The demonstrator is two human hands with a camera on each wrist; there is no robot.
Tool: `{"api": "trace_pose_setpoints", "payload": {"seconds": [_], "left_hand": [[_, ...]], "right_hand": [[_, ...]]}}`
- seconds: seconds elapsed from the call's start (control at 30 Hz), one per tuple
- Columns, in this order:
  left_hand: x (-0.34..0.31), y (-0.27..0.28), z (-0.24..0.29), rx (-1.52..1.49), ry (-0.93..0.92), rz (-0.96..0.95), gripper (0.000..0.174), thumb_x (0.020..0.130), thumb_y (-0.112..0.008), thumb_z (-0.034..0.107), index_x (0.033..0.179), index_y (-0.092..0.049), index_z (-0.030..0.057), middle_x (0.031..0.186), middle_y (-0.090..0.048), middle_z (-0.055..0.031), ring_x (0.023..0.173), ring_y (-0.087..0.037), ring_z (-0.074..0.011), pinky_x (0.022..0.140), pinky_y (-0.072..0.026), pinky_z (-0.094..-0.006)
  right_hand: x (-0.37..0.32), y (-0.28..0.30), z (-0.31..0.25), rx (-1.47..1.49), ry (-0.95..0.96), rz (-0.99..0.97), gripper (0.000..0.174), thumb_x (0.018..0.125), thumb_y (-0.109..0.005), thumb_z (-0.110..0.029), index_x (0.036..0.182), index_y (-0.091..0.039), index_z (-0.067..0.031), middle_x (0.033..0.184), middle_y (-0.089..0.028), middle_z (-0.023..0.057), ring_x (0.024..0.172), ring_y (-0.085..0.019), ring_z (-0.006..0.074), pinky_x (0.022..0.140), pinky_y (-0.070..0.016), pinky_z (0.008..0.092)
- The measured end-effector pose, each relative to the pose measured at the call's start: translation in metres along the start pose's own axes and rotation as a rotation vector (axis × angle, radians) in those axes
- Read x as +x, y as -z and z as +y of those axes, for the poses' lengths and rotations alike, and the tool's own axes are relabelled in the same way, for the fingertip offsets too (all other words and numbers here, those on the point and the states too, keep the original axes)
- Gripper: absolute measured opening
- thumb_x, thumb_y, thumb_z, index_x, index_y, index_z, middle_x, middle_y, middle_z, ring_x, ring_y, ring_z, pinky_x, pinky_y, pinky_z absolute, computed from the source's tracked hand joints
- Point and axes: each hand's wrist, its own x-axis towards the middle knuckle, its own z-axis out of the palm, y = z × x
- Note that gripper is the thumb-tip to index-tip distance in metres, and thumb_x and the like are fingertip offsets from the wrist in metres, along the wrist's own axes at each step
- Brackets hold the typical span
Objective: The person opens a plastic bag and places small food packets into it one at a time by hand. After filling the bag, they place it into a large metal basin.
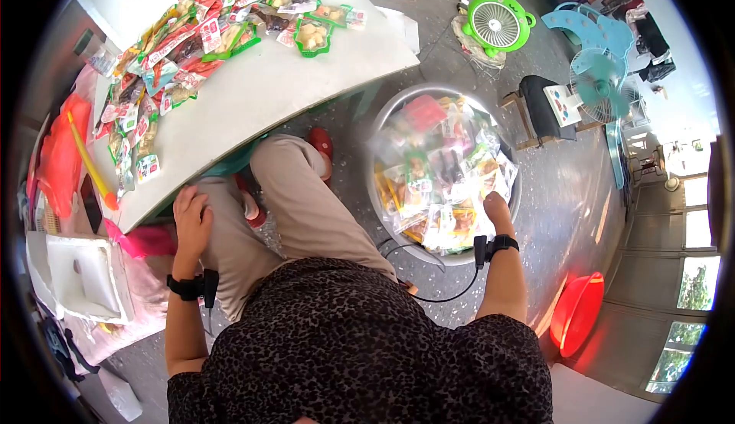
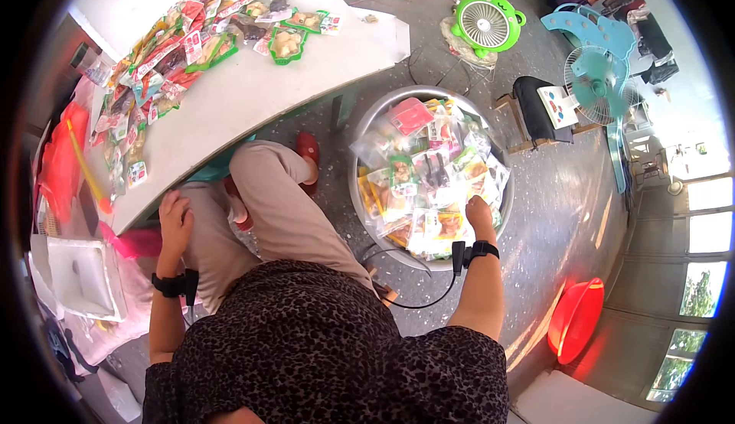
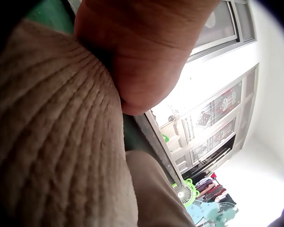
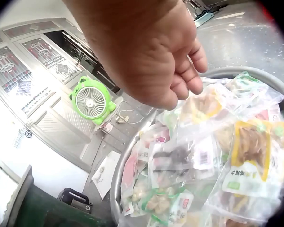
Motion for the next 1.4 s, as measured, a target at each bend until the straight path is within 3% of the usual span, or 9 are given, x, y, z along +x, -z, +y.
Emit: {"api": "trace_pose_setpoints", "payload": {"seconds": [0.13,0.37,0.53,0.7,0.87,0.97,1.0,1.2,1.4], "left_hand": [[-0.012,0.006,0.004,-0.021,-0.024,0.052,0.023,0.067,-0.053,0.005,0.089,-0.053,0.0019,0.107,-0.046,-0.0148,0.108,-0.037,-0.0327,0.091,-0.0282,-0.0388],[-0.050,0.045,-0.031,-0.059,0.301,0.318,0.027,0.067,-0.056,0.003,0.094,-0.051,0.0008,0.105,-0.047,-0.0167,0.099,-0.044,-0.0330,0.086,-0.0362,-0.0373],[-0.083,0.095,-0.074,0.194,0.498,0.542,0.030,0.064,-0.056,0.007,0.093,-0.051,0.0017,0.102,-0.048,-0.0160,0.096,-0.044,-0.0331,0.083,-0.0368,-0.0388],[-0.121,0.135,-0.130,0.545,0.691,0.727,0.039,0.063,-0.056,0.011,0.100,-0.049,0.0027,0.104,-0.046,-0.0187,0.100,-0.041,-0.0341,0.084,-0.0346,-0.0411],[-0.153,0.154,-0.187,0.506,0.941,0.588,0.037,0.067,-0.053,0.018,0.101,-0.051,0.0031,0.105,-0.049,-0.0187,0.100,-0.044,-0.0335,0.084,-0.0359,-0.0404],[-0.168,0.161,-0.222,0.193,1.127,0.041,0.033,0.070,-0.048,0.025,0.095,-0.054,0.0033,0.097,-0.054,-0.0201,0.093,-0.049,-0.0341,0.081,-0.0384,-0.0399],[-0.172,0.160,-0.224,0.265,1.028,0.105,0.030,0.073,-0.044,0.026,0.088,-0.056,0.0031,0.090,-0.056,-0.0213,0.085,-0.052,-0.0357,0.077,-0.0406,-0.0403],[-0.166,0.171,-0.214,0.229,1.049,0.251,0.025,0.076,-0.042,0.024,0.079,-0.053,0.0019,0.084,-0.056,-0.0199,0.080,-0.052,-0.0369,0.071,-0.0412,-0.0426],[-0.152,0.191,-0.188,0.287,1.025,0.350,0.022,0.073,-0.052,0.021,0.072,-0.053,-0.0005,0.074,-0.056,-0.0183,0.070,-0.053,-0.0330,0.064,-0.0417,-0.0388]], "right_hand": [[0.007,-0.012,-0.053,0.128,0.169,-0.090,0.023,0.070,-0.047,-0.019,0.083,-0.055,-0.0024,0.082,-0.057,0.0198,0.081,-0.054,0.0345,0.071,-0.0419,0.0374],[-0.005,-0.004,-0.218,0.364,0.703,-0.026,0.015,0.074,-0.052,-0.011,0.085,-0.054,-0.0005,0.076,-0.056,0.0128,0.071,-0.055,0.0212,0.065,-0.0424,0.0286],[-0.054,0.007,-0.337,0.481,0.970,-0.145,0.013,0.075,-0.049,-0.006,0.085,-0.053,0.0007,0.080,-0.055,0.0129,0.072,-0.053,0.0230,0.065,-0.0417,0.0280],[-0.088,-0.019,-0.401,0.554,1.261,-0.243,0.014,0.072,-0.051,-0.002,0.085,-0.050,0.0019,0.084,-0.052,0.0165,0.077,-0.051,0.0309,0.071,-0.0413,0.0318],[-0.097,-0.039,-0.418,0.495,1.402,-0.097,0.013,0.069,-0.051,-0.005,0.082,-0.050,-0.0010,0.086,-0.052,0.0166,0.083,-0.049,0.0325,0.076,-0.0384,0.0395],[-0.093,-0.043,-0.419,0.436,1.416,-0.097,0.014,0.067,-0.051,-0.003,0.081,-0.051,-0.0015,0.086,-0.052,0.0158,0.083,-0.049,0.0321,0.075,-0.0388,0.0387],[-0.093,-0.045,-0.419,0.450,1.441,-0.058,0.014,0.066,-0.052,-0.003,0.080,-0.051,-0.0018,0.086,-0.052,0.0154,0.083,-0.049,0.0319,0.075,-0.0388,0.0386],[-0.096,-0.050,-0.417,0.464,1.484,0.023,0.014,0.065,-0.052,-0.002,0.079,-0.051,-0.0029,0.086,-0.053,0.0141,0.083,-0.049,0.0310,0.075,-0.0385,0.0382],[-0.100,-0.040,-0.422,0.431,1.473,-0.009,0.014,0.063,-0.053,-0.003,0.077,-0.052,-0.0023,0.084,-0.053,0.0139,0.084,-0.049,0.0302,0.076,-0.0379,0.0384]]}}
